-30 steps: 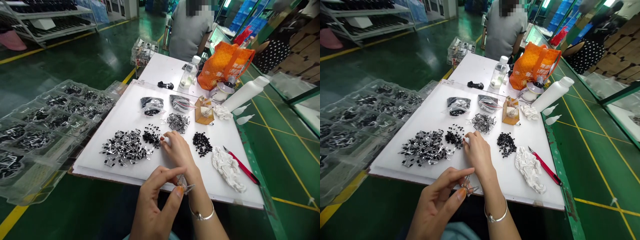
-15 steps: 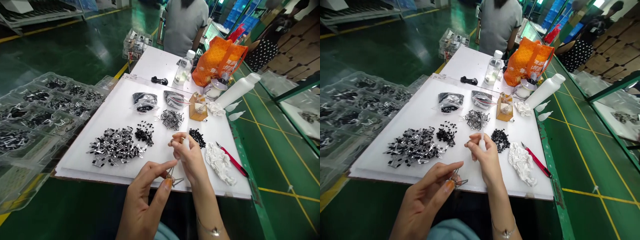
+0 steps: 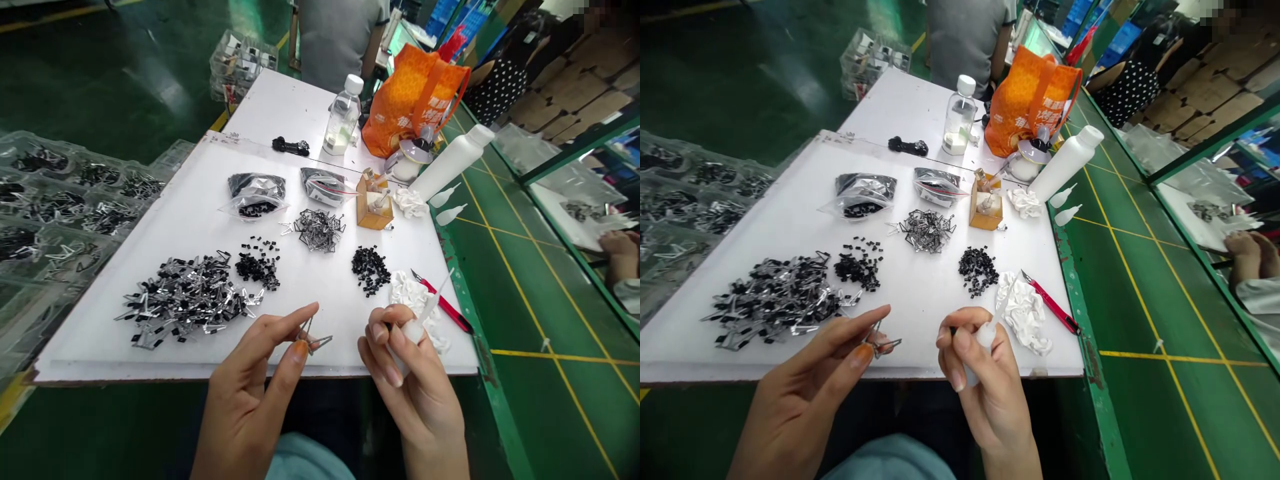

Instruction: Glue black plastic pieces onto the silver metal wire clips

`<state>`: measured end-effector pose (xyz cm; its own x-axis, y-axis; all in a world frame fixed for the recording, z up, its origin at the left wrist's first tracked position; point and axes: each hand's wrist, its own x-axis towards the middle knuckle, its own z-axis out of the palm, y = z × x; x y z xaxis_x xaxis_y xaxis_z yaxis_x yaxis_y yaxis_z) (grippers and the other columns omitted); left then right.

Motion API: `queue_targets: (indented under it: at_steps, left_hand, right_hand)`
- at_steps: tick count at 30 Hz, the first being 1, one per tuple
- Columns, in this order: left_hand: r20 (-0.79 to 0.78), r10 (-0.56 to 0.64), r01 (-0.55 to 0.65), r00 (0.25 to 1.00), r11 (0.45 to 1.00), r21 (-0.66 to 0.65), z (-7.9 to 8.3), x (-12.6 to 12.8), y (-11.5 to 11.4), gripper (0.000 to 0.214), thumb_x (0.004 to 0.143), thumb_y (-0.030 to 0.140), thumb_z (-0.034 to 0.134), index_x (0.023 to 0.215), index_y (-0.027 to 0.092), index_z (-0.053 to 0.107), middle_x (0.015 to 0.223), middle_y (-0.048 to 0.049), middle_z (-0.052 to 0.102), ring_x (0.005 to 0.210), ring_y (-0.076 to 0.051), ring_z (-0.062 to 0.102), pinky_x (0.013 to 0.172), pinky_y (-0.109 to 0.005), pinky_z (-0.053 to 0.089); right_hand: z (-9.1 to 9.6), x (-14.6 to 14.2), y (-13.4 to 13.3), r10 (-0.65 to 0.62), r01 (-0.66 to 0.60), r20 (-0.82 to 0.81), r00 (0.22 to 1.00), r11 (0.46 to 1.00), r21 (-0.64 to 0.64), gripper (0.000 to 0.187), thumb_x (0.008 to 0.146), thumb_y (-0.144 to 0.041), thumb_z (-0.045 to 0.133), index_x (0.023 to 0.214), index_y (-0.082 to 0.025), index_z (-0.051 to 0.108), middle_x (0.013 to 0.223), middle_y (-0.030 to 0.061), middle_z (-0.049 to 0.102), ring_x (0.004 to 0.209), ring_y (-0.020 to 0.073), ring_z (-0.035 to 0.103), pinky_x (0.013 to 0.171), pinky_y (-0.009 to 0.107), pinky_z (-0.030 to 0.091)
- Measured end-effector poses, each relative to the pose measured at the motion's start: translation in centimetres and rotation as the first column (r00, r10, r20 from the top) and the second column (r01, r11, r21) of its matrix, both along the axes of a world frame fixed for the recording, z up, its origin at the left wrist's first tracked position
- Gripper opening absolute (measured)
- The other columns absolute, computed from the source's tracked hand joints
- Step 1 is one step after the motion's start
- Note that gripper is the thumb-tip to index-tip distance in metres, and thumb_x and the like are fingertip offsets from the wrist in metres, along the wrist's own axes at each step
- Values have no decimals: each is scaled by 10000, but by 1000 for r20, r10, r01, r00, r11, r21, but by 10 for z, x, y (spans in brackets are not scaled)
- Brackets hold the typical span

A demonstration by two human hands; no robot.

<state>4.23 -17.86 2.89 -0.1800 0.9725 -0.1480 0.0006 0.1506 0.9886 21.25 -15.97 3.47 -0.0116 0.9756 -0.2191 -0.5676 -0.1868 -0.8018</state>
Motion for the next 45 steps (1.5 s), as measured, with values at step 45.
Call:
queue_targets:
  at_steps: [45]
  left_hand:
    - [-442, 85, 85, 893, 933, 350, -1, 10, -6, 212, 910, 166, 693, 991, 358, 731, 896, 119, 828, 974, -176, 796, 956, -329, 584]
  right_hand:
    - [-13, -15, -24, -205, 189, 215, 955, 978, 91, 66, 882, -313, 819, 873, -289, 759, 883, -14, 737, 493, 38, 483, 488, 193, 403]
